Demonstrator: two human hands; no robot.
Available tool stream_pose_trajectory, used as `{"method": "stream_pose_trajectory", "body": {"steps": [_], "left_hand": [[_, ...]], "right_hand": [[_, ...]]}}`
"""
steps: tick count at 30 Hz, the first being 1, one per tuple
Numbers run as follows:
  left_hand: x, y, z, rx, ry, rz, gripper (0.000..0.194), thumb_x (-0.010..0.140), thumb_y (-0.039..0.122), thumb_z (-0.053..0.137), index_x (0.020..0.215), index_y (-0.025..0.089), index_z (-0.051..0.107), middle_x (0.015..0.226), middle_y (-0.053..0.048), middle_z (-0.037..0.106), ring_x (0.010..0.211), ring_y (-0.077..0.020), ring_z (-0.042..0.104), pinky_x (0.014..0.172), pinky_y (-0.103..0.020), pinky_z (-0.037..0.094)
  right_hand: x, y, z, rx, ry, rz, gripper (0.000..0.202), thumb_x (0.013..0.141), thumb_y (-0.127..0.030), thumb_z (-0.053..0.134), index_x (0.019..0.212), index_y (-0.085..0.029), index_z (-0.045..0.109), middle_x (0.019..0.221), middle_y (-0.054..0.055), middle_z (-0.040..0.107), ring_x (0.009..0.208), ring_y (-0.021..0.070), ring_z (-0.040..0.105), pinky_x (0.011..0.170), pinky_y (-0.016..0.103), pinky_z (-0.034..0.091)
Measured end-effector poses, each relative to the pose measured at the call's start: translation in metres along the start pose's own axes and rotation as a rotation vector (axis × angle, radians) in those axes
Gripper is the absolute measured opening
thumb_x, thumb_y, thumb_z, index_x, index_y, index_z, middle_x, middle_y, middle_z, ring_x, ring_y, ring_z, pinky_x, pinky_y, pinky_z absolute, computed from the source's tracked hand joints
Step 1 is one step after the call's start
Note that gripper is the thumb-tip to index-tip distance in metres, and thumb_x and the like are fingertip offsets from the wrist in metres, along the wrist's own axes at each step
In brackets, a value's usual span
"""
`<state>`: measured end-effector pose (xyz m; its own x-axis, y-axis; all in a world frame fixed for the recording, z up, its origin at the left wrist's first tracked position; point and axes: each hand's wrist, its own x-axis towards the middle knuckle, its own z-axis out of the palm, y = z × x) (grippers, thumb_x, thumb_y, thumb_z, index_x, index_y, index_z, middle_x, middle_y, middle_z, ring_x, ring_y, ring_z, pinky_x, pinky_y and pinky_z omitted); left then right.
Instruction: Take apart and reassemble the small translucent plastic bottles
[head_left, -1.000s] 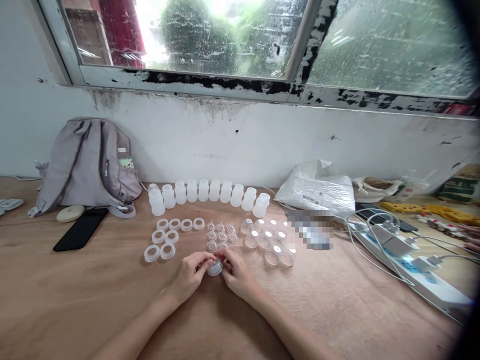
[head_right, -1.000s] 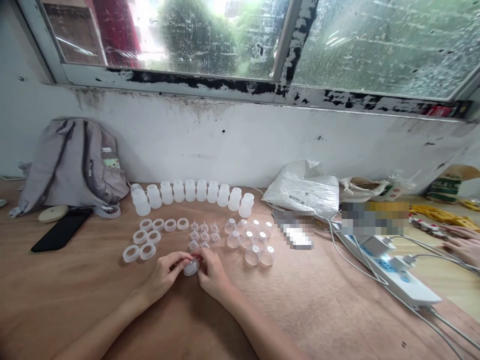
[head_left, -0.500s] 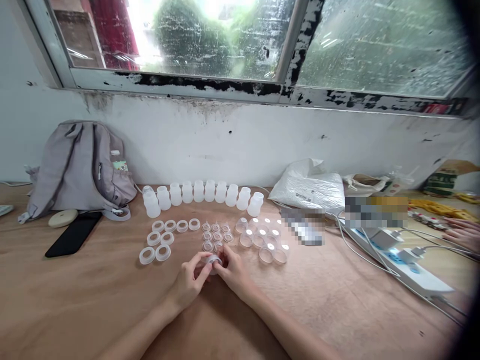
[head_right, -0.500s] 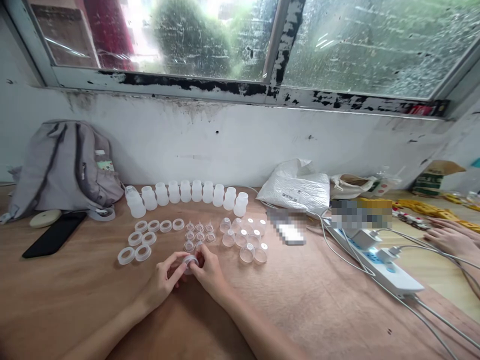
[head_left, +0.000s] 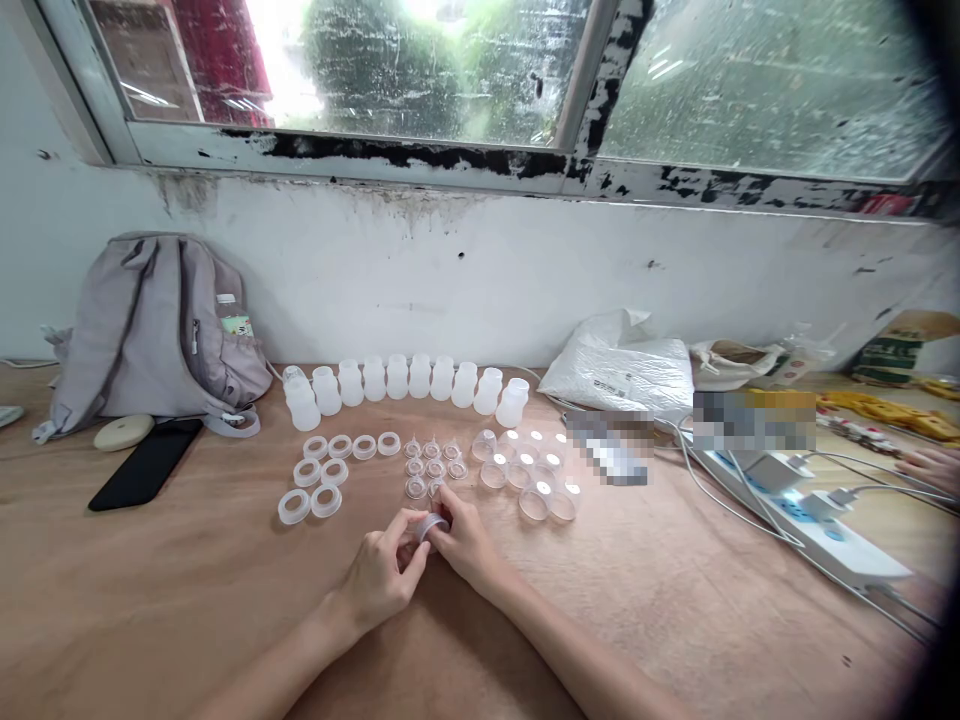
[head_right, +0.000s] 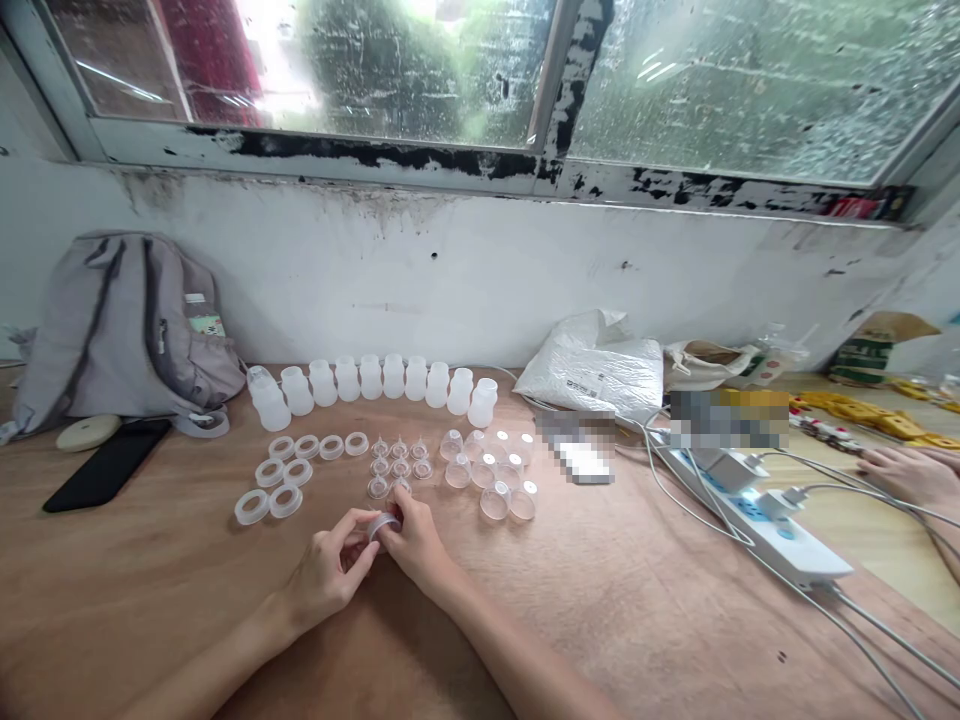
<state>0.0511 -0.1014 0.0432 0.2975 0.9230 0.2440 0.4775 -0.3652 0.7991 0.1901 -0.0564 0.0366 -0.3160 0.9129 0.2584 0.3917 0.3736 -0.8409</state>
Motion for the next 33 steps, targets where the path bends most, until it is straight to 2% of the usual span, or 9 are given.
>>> {"method": "stream_pose_trajectory", "body": {"steps": [4,7,10,12,17,21,25,28,33], "left_hand": [[0.001,0.004,0.000,-0.014,0.055,-0.070,0.020,0.081,0.028,0.039,0.099,0.021,0.046,0.059,0.003,0.059,0.044,-0.0099,0.052,0.045,-0.020,0.038],[0.002,0.006,-0.003,-0.067,0.100,-0.120,0.021,0.082,0.028,0.036,0.098,0.021,0.047,0.068,0.001,0.061,0.048,-0.0100,0.055,0.049,-0.020,0.041],[0.004,0.001,-0.007,-0.132,0.148,-0.182,0.023,0.083,0.029,0.034,0.100,0.021,0.048,0.063,0.002,0.060,0.044,-0.0095,0.053,0.050,-0.021,0.042],[0.007,-0.006,-0.009,-0.245,0.170,-0.247,0.025,0.083,0.031,0.033,0.102,0.022,0.045,0.063,0.002,0.059,0.039,-0.0082,0.051,0.044,-0.020,0.040],[0.016,-0.017,-0.011,-0.598,0.053,-0.411,0.030,0.078,0.038,0.037,0.103,0.021,0.042,0.064,0.002,0.057,0.031,-0.0060,0.046,0.028,-0.014,0.021],[0.015,-0.013,-0.012,-0.745,-0.020,-0.433,0.040,0.080,0.050,0.030,0.103,0.020,0.041,0.065,0.001,0.057,0.031,-0.0053,0.046,0.028,-0.013,0.022],[0.013,-0.012,-0.011,-0.681,-0.061,-0.356,0.043,0.077,0.054,0.037,0.103,0.021,0.038,0.070,0.002,0.054,0.031,-0.0033,0.044,0.028,-0.012,0.022],[0.013,-0.015,-0.009,-0.545,-0.025,-0.314,0.036,0.075,0.050,0.045,0.094,0.020,0.040,0.063,0.006,0.049,0.028,-0.0016,0.039,0.026,-0.012,0.022],[0.013,-0.014,-0.011,-0.370,0.012,-0.289,0.030,0.078,0.048,0.041,0.086,0.019,0.043,0.055,0.008,0.045,0.029,-0.0022,0.036,0.029,-0.013,0.025]], "right_hand": [[-0.001,-0.004,-0.002,0.007,0.015,-0.008,0.016,0.063,-0.010,0.044,0.060,-0.020,0.031,0.053,-0.007,0.034,0.049,0.0077,0.029,0.047,0.020,0.023],[-0.004,-0.008,-0.007,0.101,-0.066,-0.042,0.016,0.070,-0.018,0.049,0.064,-0.020,0.035,0.057,-0.006,0.038,0.052,0.0082,0.033,0.049,0.020,0.027],[-0.005,-0.010,-0.013,0.246,-0.186,-0.038,0.011,0.079,-0.030,0.046,0.078,-0.020,0.043,0.065,-0.004,0.044,0.056,0.0093,0.039,0.051,0.021,0.032],[-0.005,-0.009,-0.014,0.248,-0.192,-0.032,0.014,0.082,-0.032,0.042,0.088,-0.020,0.046,0.066,-0.003,0.045,0.057,0.0100,0.041,0.052,0.021,0.033],[-0.004,-0.009,-0.013,-0.001,-0.008,-0.074,0.012,0.080,-0.029,0.047,0.083,-0.019,0.054,0.066,-0.002,0.043,0.059,0.0106,0.040,0.056,0.022,0.034],[-0.005,-0.010,-0.012,-0.026,-0.032,-0.110,0.016,0.083,-0.028,0.043,0.082,-0.019,0.056,0.071,-0.001,0.044,0.061,0.0103,0.042,0.058,0.022,0.035],[-0.006,-0.009,-0.012,-0.035,-0.084,-0.158,0.020,0.084,-0.028,0.040,0.076,-0.019,0.055,0.068,-0.001,0.046,0.061,0.0109,0.042,0.058,0.023,0.034],[-0.006,-0.006,-0.010,-0.031,-0.097,-0.167,0.019,0.084,-0.029,0.040,0.073,-0.019,0.052,0.064,-0.001,0.048,0.058,0.0113,0.041,0.055,0.023,0.033],[-0.003,-0.002,-0.011,0.021,-0.090,-0.121,0.022,0.082,-0.031,0.043,0.068,-0.019,0.053,0.059,-0.001,0.049,0.055,0.0115,0.041,0.052,0.023,0.031]]}}
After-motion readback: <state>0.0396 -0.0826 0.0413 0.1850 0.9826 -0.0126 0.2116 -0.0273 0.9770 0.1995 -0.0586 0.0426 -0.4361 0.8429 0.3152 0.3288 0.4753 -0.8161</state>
